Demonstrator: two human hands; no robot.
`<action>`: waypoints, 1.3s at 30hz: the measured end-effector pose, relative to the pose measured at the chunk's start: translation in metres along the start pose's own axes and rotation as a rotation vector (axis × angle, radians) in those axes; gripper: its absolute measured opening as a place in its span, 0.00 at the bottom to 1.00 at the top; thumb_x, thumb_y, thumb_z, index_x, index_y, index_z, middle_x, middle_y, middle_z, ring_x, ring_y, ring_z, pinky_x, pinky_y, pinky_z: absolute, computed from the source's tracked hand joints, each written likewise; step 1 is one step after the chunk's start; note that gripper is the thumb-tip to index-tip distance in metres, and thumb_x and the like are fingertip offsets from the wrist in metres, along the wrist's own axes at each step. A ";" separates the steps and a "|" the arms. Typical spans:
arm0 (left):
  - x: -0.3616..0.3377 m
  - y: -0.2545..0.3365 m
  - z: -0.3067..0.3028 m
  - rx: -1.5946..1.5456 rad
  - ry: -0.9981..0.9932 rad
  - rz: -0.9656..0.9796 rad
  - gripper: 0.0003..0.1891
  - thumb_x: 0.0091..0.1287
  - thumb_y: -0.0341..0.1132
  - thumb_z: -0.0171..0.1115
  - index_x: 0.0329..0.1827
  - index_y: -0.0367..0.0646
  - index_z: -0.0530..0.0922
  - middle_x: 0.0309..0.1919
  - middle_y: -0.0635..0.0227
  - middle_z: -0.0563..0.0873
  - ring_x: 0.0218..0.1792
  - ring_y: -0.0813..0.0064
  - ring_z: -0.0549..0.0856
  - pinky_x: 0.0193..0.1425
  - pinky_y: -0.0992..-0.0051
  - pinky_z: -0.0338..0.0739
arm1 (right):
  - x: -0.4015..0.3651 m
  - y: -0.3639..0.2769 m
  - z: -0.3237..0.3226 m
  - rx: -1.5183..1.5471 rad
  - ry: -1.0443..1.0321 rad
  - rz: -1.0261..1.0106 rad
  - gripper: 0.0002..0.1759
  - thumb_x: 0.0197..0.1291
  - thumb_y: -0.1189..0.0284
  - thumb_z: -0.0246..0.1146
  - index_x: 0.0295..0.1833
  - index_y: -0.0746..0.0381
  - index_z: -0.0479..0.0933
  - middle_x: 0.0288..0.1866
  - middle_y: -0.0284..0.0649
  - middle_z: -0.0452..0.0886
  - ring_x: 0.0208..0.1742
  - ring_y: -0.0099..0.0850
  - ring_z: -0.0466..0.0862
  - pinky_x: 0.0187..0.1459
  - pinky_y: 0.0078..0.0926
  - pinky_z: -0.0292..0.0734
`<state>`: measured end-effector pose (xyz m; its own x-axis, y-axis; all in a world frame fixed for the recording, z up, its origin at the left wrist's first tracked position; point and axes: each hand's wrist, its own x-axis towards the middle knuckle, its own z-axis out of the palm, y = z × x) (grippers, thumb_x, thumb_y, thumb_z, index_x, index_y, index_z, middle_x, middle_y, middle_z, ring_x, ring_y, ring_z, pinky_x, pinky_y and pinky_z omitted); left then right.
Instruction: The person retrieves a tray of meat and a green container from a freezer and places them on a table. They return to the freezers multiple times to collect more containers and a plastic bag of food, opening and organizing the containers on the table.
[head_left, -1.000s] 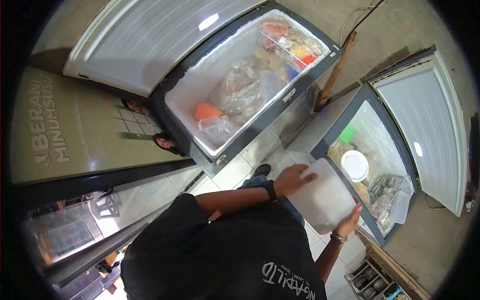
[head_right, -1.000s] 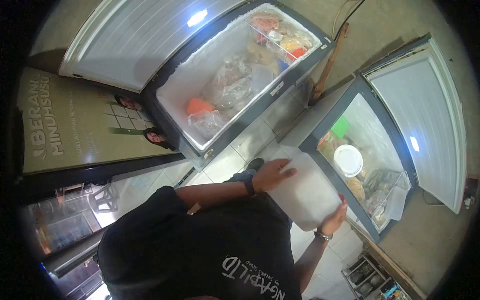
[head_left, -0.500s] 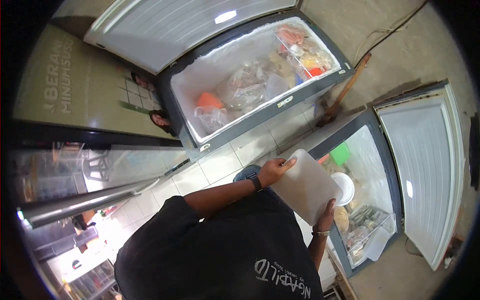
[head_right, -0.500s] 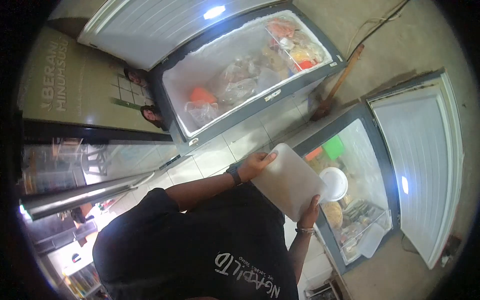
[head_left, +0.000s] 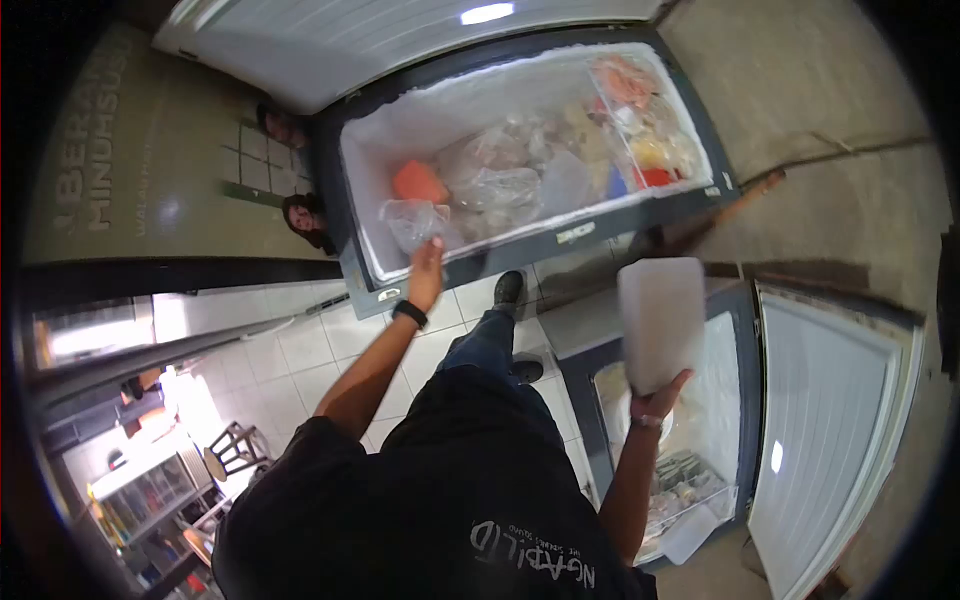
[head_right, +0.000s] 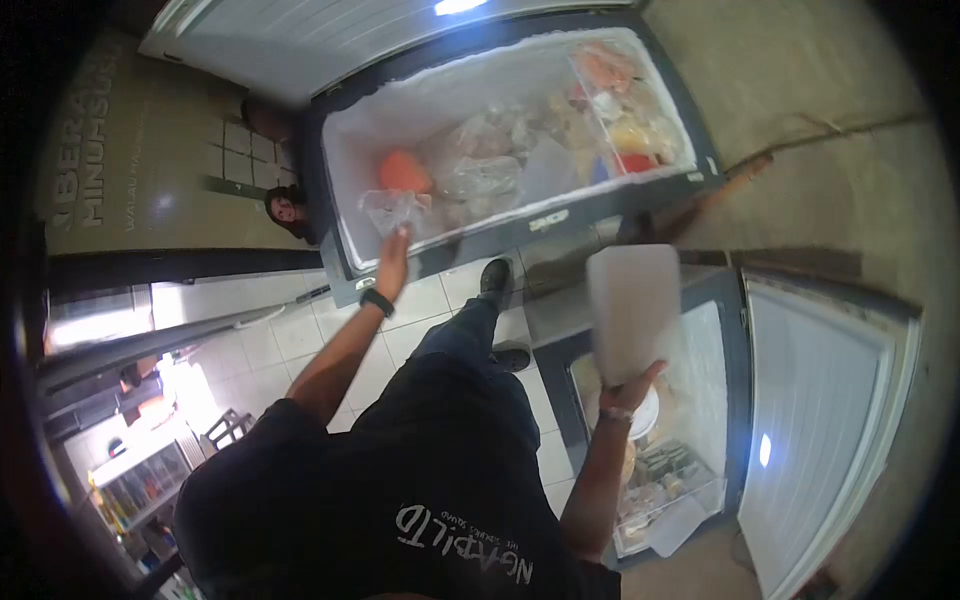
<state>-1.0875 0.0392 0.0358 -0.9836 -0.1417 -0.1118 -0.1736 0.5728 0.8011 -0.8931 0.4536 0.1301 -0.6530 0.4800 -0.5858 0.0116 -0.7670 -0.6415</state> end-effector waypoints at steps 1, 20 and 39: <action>0.022 0.014 -0.027 -0.051 0.119 -0.094 0.35 0.71 0.61 0.45 0.59 0.32 0.73 0.56 0.45 0.77 0.58 0.51 0.75 0.64 0.63 0.66 | 0.034 -0.007 0.009 -0.005 -0.031 -0.023 0.43 0.66 0.37 0.41 0.76 0.55 0.52 0.75 0.40 0.58 0.73 0.42 0.62 0.70 0.44 0.59; 0.235 -0.124 -0.126 0.635 0.429 -0.357 0.50 0.59 0.68 0.54 0.76 0.46 0.48 0.66 0.45 0.65 0.64 0.45 0.70 0.64 0.55 0.70 | 0.406 -0.058 0.105 -0.494 0.455 -0.100 0.46 0.61 0.32 0.40 0.71 0.55 0.61 0.66 0.46 0.69 0.59 0.46 0.75 0.52 0.48 0.74; 0.237 -0.127 -0.126 0.702 0.406 -0.278 0.51 0.54 0.69 0.60 0.76 0.51 0.52 0.62 0.40 0.68 0.61 0.42 0.72 0.59 0.52 0.73 | 0.430 0.365 0.296 -2.284 -1.052 -0.882 0.42 0.46 0.57 0.73 0.65 0.63 0.67 0.62 0.49 0.74 0.64 0.47 0.72 0.65 0.40 0.66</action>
<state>-1.2924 -0.1687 -0.0182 -0.8301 -0.5524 0.0761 -0.5280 0.8225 0.2115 -1.3939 0.2540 -0.2099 -0.8628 -0.4395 -0.2500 -0.4125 0.8977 -0.1547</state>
